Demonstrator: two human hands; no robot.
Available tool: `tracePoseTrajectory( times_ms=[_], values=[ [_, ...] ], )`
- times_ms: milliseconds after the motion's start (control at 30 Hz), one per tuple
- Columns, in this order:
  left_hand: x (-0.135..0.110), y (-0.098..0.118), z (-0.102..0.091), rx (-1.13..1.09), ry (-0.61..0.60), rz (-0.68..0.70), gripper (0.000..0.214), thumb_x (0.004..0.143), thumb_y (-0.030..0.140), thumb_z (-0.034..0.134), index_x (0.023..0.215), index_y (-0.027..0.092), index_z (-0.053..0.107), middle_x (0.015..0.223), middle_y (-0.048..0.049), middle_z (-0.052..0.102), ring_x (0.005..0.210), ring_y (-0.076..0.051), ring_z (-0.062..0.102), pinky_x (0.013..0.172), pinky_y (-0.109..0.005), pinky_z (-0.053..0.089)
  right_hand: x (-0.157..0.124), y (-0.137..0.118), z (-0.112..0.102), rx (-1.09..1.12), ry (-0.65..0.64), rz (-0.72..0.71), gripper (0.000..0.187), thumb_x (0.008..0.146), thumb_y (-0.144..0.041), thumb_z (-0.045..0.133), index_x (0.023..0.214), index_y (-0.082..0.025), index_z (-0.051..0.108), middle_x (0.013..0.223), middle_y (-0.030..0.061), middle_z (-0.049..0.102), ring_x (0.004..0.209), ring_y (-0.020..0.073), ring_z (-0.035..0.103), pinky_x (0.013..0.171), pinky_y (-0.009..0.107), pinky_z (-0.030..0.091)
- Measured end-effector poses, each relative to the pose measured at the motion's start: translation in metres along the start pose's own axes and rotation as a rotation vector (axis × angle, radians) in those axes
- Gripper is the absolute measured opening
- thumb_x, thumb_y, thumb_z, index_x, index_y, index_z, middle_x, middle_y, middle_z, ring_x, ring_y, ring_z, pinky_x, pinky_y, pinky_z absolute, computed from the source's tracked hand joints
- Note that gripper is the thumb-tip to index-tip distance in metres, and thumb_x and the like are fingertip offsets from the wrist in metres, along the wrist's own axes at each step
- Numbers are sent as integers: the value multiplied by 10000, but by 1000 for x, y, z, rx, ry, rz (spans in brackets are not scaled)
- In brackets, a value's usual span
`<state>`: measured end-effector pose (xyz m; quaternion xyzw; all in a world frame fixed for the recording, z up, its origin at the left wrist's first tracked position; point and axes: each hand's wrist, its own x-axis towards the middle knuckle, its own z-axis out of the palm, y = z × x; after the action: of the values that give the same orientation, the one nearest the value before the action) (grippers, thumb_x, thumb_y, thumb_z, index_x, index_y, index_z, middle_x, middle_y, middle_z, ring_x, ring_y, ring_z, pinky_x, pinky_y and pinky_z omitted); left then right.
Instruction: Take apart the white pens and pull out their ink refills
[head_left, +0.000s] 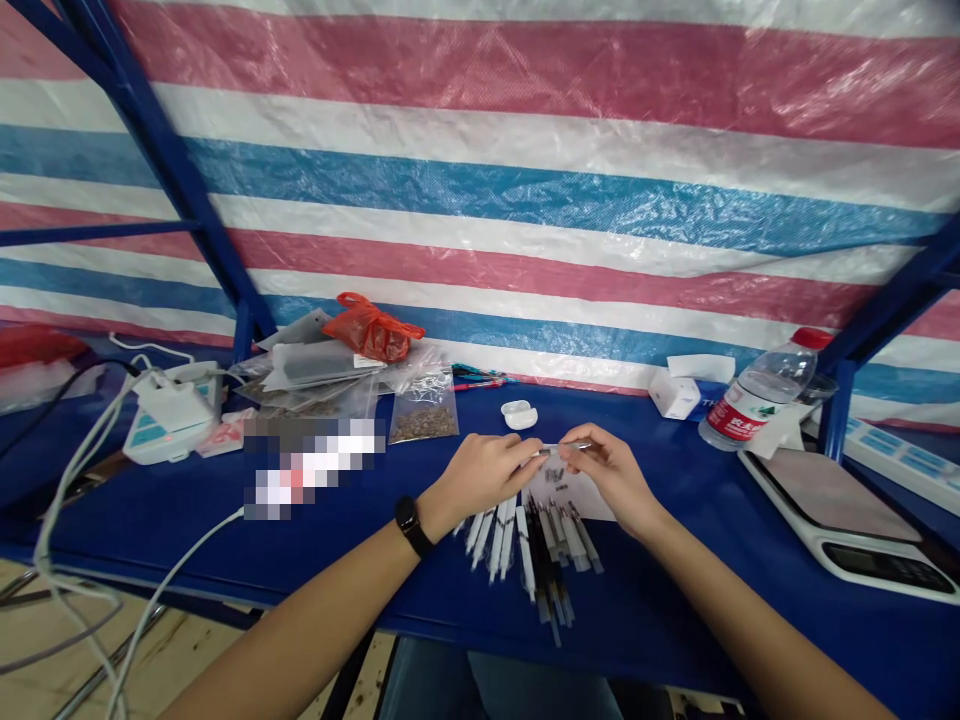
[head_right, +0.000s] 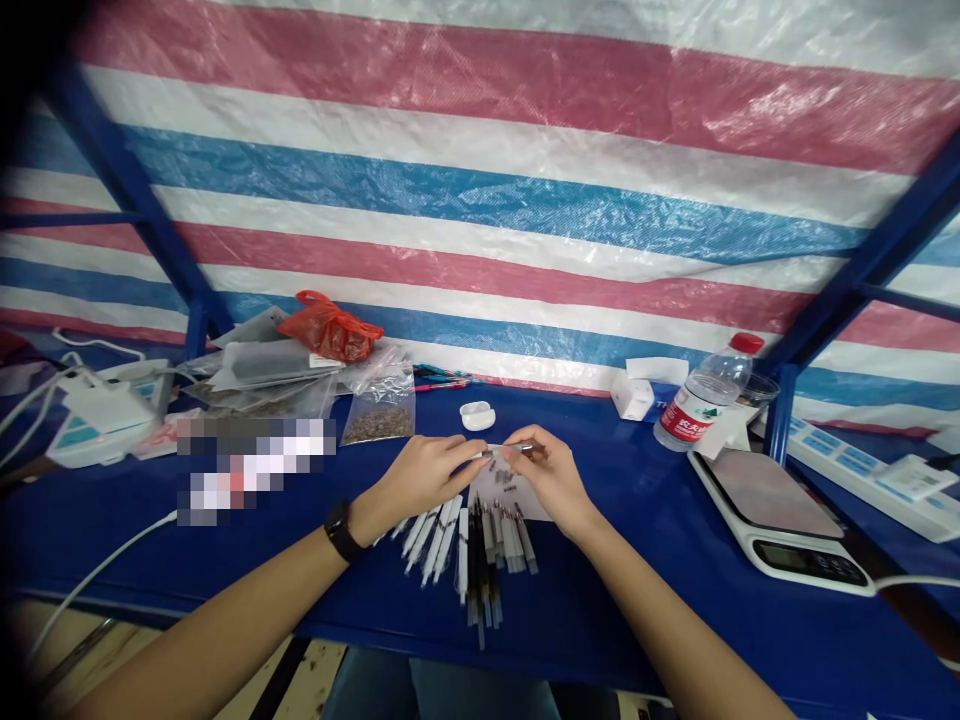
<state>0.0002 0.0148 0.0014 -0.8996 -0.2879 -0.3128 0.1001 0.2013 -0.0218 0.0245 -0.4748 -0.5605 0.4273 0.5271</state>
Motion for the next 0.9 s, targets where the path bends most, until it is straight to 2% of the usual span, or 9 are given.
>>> tracePoseTrajectory(
  times_ms=[133,300,433,600,667,767,833,900],
  values=[
    [-1,-2,-2,-24,28,-48,398,1077,382,341,1011,198,688,667,-14,665,567,-142,615,492,-226,317,2,-2,-7,149,114,3,303,588,-430,890,707,-237,690,579,-25,568,588,161,531,619,318,456],
    [-1,-5,0,-42,80,-115,377,1050,368,391,923,195,701,603,5,639,494,-115,548,471,-225,259,6,-3,-12,249,166,28,297,570,-422,874,696,-247,670,559,-36,526,564,151,482,598,323,445],
    [0,-7,2,-109,137,-114,373,1045,369,411,910,189,709,659,3,691,501,-102,556,486,-218,275,9,-1,-15,277,223,47,357,563,-475,888,671,-247,635,590,-35,516,568,142,470,592,314,444],
    [0,-10,-1,-135,94,-145,421,1053,395,371,925,187,714,623,6,655,513,-108,555,488,-218,287,11,-1,-22,300,284,44,492,557,-556,922,579,-238,547,578,-43,491,557,127,467,589,298,451],
    [0,-10,-2,-127,73,-156,437,1056,405,360,913,186,712,621,4,648,507,-106,544,485,-220,277,10,-2,-22,310,254,52,485,538,-554,940,585,-236,576,615,-32,564,576,129,512,611,299,477],
    [-1,-8,-3,-117,42,-138,428,1056,405,364,933,188,710,627,1,654,517,-111,552,488,-225,273,5,-3,-16,278,125,77,445,541,-572,940,624,-239,655,811,15,722,684,160,626,691,329,536],
    [-1,-7,-1,-108,24,-122,419,1055,402,367,936,190,709,622,-1,653,531,-120,569,490,-230,276,3,-3,-11,241,65,68,418,547,-575,938,644,-245,701,895,40,762,745,189,668,743,363,562],
    [-1,-6,1,-105,9,-112,409,1054,396,374,933,194,709,613,0,649,537,-125,581,489,-236,274,1,-3,-7,217,58,54,402,542,-567,945,667,-246,737,875,48,771,749,202,680,761,384,574]
  ],
)
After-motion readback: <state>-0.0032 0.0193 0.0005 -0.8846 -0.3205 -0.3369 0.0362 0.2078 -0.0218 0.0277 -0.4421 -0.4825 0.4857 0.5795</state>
